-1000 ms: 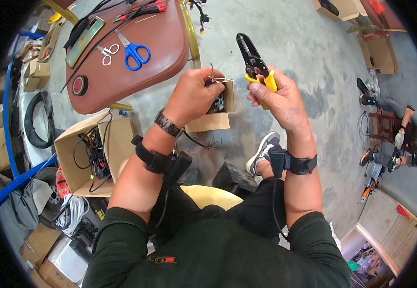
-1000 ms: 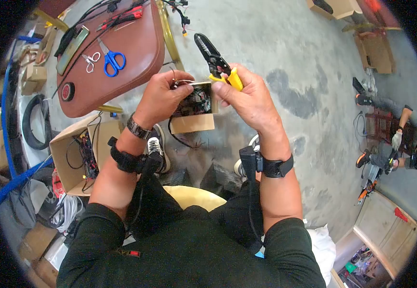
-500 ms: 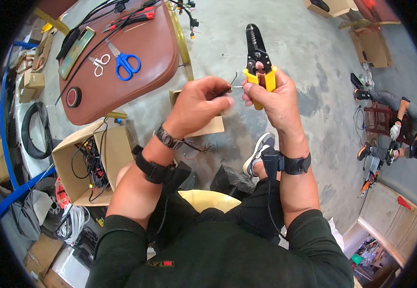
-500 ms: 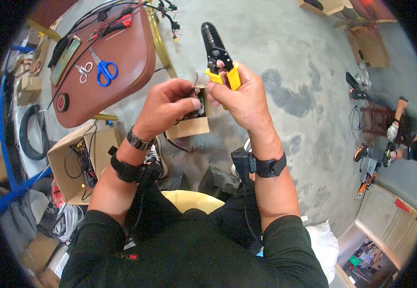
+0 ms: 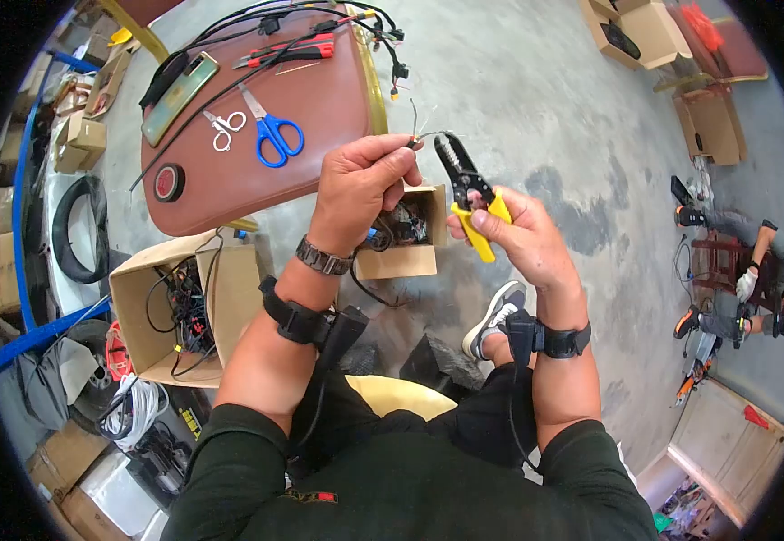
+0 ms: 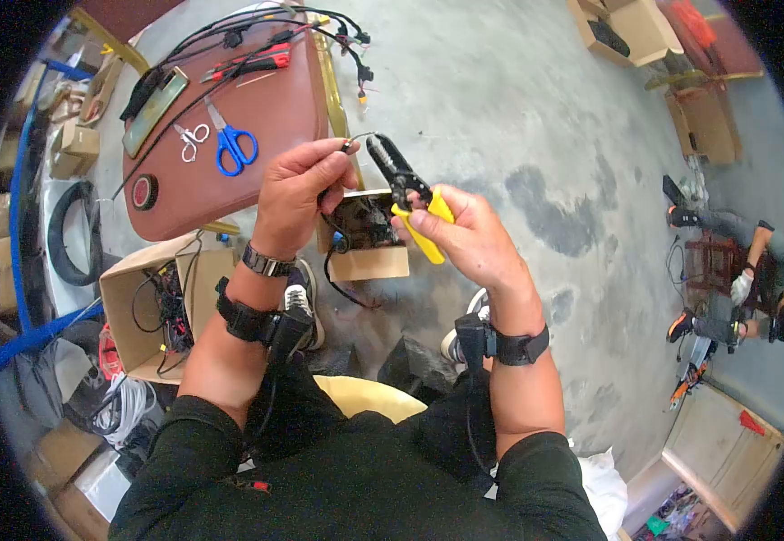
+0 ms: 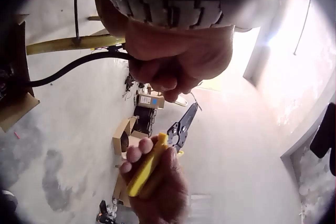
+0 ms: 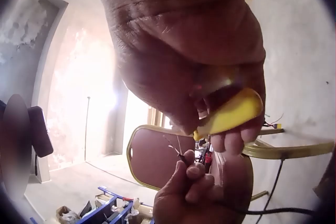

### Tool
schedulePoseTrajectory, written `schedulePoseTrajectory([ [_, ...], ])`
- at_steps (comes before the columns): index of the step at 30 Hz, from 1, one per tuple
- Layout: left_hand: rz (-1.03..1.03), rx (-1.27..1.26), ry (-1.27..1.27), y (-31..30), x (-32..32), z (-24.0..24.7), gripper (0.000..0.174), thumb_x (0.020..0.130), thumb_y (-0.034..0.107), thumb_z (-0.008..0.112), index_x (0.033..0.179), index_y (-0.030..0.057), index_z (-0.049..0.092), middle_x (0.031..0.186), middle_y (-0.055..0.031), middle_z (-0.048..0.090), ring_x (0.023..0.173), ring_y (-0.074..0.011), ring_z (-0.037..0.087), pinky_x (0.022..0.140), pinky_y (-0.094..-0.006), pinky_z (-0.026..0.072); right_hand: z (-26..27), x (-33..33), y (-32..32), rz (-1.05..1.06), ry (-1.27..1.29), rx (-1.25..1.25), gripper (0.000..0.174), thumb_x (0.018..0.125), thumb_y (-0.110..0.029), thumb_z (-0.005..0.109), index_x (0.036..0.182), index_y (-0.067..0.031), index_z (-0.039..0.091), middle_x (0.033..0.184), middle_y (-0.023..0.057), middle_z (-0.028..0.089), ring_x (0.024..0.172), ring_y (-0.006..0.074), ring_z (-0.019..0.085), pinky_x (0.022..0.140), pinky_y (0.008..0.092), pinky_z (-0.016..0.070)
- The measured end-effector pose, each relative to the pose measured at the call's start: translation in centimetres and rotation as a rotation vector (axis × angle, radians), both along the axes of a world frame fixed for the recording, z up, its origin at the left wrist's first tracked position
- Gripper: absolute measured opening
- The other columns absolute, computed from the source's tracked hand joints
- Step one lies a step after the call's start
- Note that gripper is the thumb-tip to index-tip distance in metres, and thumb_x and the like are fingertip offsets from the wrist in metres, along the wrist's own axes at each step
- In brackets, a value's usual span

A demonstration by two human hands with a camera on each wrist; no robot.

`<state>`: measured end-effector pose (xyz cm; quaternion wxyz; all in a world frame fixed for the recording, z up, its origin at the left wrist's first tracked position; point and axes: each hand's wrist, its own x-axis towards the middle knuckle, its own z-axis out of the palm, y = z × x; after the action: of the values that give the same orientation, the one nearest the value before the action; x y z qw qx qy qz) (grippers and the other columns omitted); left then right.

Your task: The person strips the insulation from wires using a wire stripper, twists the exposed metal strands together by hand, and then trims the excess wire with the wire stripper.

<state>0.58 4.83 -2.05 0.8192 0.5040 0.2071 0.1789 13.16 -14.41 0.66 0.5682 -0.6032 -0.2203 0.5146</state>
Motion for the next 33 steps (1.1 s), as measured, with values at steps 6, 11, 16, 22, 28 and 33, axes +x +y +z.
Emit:
schedulePoseTrajectory([
  [6, -0.011, -0.004, -0.023, 0.3, 0.0, 0.2, 0.019, 0.094, 0.008, 0.06, 0.11, 0.0001, 0.067, 0.075, -0.0044, 0.065, 0.052, -0.0051, 0.047, 0.046, -0.0182, 0.0349, -0.5, -0.5, 0.4, 0.083, -0.002, 0.007, 0.024, 0.096, -0.019, 0.06, 0.111, -0.0002, 0.06, 0.103, 0.0059, 0.068, 0.09, 0.0105, 0.062, 0.078, 0.0257, 0.0496],
  [11, -0.038, 0.015, 0.017, 0.7, -0.4, 0.1, 0.021, 0.093, 0.008, 0.061, 0.112, -0.0003, 0.066, 0.077, -0.005, 0.066, 0.054, -0.0052, 0.048, 0.046, -0.0181, 0.0355, -0.6, -0.6, 0.5, 0.099, 0.077, 0.029, 0.026, 0.096, -0.02, 0.06, 0.113, 0.0001, 0.059, 0.106, 0.0075, 0.067, 0.091, 0.0142, 0.065, 0.079, 0.0285, 0.0514],
  [16, -0.076, 0.052, 0.009, 1.1, -0.7, 0.4, 0.023, 0.093, 0.009, 0.061, 0.113, -0.0009, 0.066, 0.078, -0.0054, 0.066, 0.054, -0.0054, 0.049, 0.047, -0.0185, 0.0364, -0.2, -0.6, 0.6, 0.137, 0.092, 0.04, 0.029, 0.095, -0.019, 0.06, 0.116, 0.0008, 0.058, 0.107, 0.0111, 0.067, 0.094, 0.0193, 0.066, 0.082, 0.0317, 0.0524],
  [22, -0.125, 0.117, 0.034, 1.3, -1.0, 1.1, 0.023, 0.093, 0.008, 0.061, 0.113, -0.0011, 0.066, 0.079, -0.0056, 0.067, 0.055, -0.0053, 0.05, 0.048, -0.0182, 0.0377, 0.0, -0.7, 0.2, 0.093, 0.201, 0.041, 0.031, 0.095, -0.02, 0.061, 0.117, 0.0013, 0.057, 0.107, 0.0145, 0.067, 0.096, 0.0248, 0.067, 0.086, 0.0357, 0.0534],
  [28, -0.147, 0.16, 0.042, 1.3, -1.1, 1.2, 0.022, 0.092, 0.008, 0.062, 0.112, -0.0011, 0.067, 0.078, -0.0046, 0.067, 0.056, -0.0043, 0.05, 0.048, -0.0178, 0.0378, 0.3, -0.9, 0.2, 0.101, 0.193, 0.037, 0.03, 0.095, -0.021, 0.061, 0.115, 0.0008, 0.057, 0.106, 0.0154, 0.067, 0.094, 0.0259, 0.068, 0.084, 0.0372, 0.0544],
  [33, -0.136, 0.161, 0.042, 1.2, -1.1, 1.7, 0.021, 0.092, 0.007, 0.062, 0.11, -0.0016, 0.067, 0.076, -0.0023, 0.064, 0.057, -0.0034, 0.049, 0.049, -0.0174, 0.037, 0.4, -1.0, 0.2, 0.09, 0.18, 0.038, 0.028, 0.095, -0.022, 0.06, 0.112, -0.0004, 0.056, 0.101, 0.0152, 0.068, 0.089, 0.0242, 0.069, 0.081, 0.0364, 0.0553],
])
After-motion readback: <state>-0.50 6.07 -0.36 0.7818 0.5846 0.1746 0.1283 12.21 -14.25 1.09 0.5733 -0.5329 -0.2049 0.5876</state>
